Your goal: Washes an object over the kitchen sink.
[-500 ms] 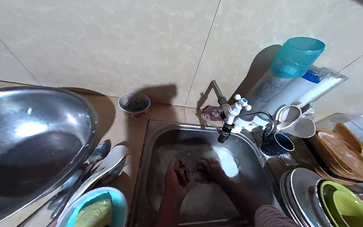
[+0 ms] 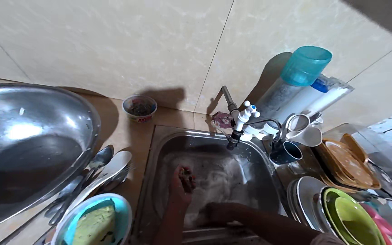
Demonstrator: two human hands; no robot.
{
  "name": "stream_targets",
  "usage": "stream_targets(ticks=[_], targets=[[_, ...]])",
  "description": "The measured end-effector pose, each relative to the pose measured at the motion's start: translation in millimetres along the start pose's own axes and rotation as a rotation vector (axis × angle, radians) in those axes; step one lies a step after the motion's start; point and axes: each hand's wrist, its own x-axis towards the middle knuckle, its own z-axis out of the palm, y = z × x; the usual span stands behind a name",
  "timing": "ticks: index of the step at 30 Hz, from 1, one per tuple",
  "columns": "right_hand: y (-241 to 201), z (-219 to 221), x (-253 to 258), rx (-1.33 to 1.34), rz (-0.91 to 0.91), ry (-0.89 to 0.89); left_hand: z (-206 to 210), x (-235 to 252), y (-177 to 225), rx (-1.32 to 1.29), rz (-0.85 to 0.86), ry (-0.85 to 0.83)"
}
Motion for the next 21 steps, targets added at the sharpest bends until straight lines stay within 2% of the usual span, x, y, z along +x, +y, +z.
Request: stream_targets(ticks=[2, 3, 5, 7, 8, 9, 11, 12, 15, 16, 17, 19, 21], targets=[[-20.5, -9.1, -9.8, 0.146, -0.071, 0.093, -1.5, 1.6, 0.5, 0.006, 0.014, -0.001], [-32.6, -15.5, -18.5, 0.147, -0.111, 0.219, -1.9, 2.2, 0.6, 0.011, 0.022, 0.005], [-55.8, -22.7, -39.2, 0.088, -0.255, 0.606, -2.3, 2.5, -0.3, 0.022, 0.034, 0.018], [-68.8, -19.8, -45.9, 0.038, -0.528, 1.028, -1.0, 2.6, -3.0, 0.009, 0.033, 0.046], [-73.7, -20.0, -45.2, -0.034, -0.650, 1.141, 0.0, 1.0, -3.9, -0.007, 0.034, 0.042], [-78.0, -20.1, -46.6, -0.114, -0.690, 1.124, 0.8, -1.4, -4.9, -0.026, 0.047, 0.016], [-84.2, -21.3, -51.4, -0.172, -0.598, 0.872, 1.4, -2.7, -8.3, -0.068, 0.104, -0.089], [-82.6, -21.5, -49.4, -0.142, -0.594, 0.829, 1.1, -2.5, -8.5, -0.080, 0.114, -0.138], [-60.7, -25.2, -31.5, 0.069, -0.712, 1.053, -3.6, 0.6, -1.8, -0.113, 0.047, -0.218], [-49.8, -29.5, -25.1, 0.131, -0.632, 1.092, -5.7, 2.3, -1.0, -0.114, 0.024, -0.222], [-37.7, -35.5, -19.5, 0.121, -0.442, 1.050, -6.6, 3.1, -0.6, -0.117, 0.008, -0.205], [-6.5, -49.9, 1.6, -0.024, -0.054, 0.767, -5.0, 3.1, -0.1, -0.121, -0.013, -0.142], [29.8, -49.3, 37.8, -0.163, 0.099, 0.624, -3.3, 1.8, 2.2, -0.106, -0.018, -0.085]])
